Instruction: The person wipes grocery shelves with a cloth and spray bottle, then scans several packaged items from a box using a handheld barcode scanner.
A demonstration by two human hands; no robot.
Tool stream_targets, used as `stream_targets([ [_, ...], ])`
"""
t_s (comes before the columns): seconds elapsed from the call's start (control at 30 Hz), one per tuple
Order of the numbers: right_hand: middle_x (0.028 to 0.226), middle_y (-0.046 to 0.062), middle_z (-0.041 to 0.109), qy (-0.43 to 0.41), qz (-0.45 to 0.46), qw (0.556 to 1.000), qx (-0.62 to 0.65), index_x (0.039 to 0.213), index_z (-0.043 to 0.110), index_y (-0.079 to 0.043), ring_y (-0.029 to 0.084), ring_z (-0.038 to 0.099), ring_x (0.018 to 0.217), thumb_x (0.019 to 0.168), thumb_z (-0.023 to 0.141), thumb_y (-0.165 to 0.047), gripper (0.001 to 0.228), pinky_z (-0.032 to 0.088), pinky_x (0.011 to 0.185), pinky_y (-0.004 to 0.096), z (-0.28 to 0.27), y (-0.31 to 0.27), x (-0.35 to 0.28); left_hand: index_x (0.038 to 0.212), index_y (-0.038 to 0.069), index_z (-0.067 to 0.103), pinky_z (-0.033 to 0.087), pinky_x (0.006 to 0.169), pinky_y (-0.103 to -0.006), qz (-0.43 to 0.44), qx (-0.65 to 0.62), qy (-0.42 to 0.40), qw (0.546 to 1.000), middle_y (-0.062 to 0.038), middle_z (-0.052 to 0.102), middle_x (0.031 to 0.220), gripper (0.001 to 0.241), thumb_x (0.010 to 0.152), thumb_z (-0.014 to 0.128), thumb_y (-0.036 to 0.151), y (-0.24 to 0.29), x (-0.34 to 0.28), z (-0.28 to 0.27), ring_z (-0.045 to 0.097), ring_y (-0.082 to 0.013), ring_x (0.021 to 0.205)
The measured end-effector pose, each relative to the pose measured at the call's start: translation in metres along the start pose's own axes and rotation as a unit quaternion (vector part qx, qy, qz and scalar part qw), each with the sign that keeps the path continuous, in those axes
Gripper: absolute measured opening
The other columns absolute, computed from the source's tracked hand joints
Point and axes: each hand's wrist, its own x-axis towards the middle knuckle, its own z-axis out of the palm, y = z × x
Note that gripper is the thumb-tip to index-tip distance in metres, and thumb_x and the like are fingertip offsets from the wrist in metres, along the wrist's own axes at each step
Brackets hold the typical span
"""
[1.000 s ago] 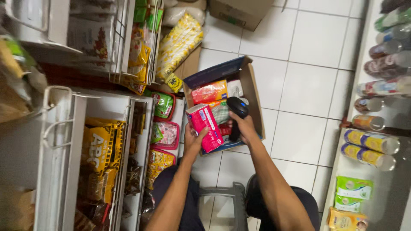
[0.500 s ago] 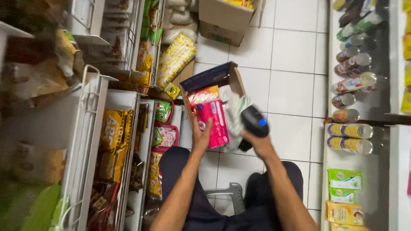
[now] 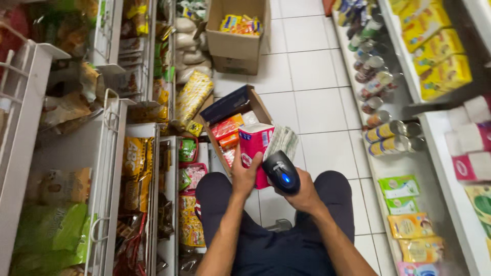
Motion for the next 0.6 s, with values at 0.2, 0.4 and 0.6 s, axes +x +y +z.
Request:
stream_targets([
  [0.2,0.085,0.001,0.072,0.194,0.082,0.969,0.128,0.100,0.074,-0.002,0.009,0.066,0.070,0.084,0.083,-0.010,0.021,0.055,0.062,0.026,-0.030,0.019,-0.034,0.160,0.016,0.019,0.052,0.103,-0.0345,-0.184,-0.282,-0.205,0.919,-0.002,0.057,0.140,0.075,0.098,0.058,0.032,0.017,-0.035,0.002,0.062,-0.0131,0.122],
  [0.4,0.105,0.006,0.067,0.179,0.007,0.979,0.095,0.116,0.066,0.001,0.014,0.063,0.094,0.086,0.082,-0.007,0.035,0.053,0.082,0.030,-0.042,-0.014,-0.065,0.146,0.004,0.046,0.058,0.097,-0.0364,-0.160,-0.384,-0.164,0.895,-0.012,0.066,0.127,0.054,0.103,0.056,0.036,0.024,-0.048,0.014,0.067,-0.0205,0.113],
  [0.6,0.134,0.008,0.062,0.160,-0.038,0.976,0.144,0.142,0.052,-0.001,0.016,0.057,0.125,0.084,0.077,-0.005,0.064,0.046,0.108,0.033,-0.039,-0.080,-0.090,0.155,0.001,0.047,0.045,0.076,-0.0336,-0.118,-0.251,-0.130,0.952,-0.016,0.049,0.100,0.056,0.111,0.062,0.032,0.015,-0.065,0.009,0.051,-0.0221,0.089],
])
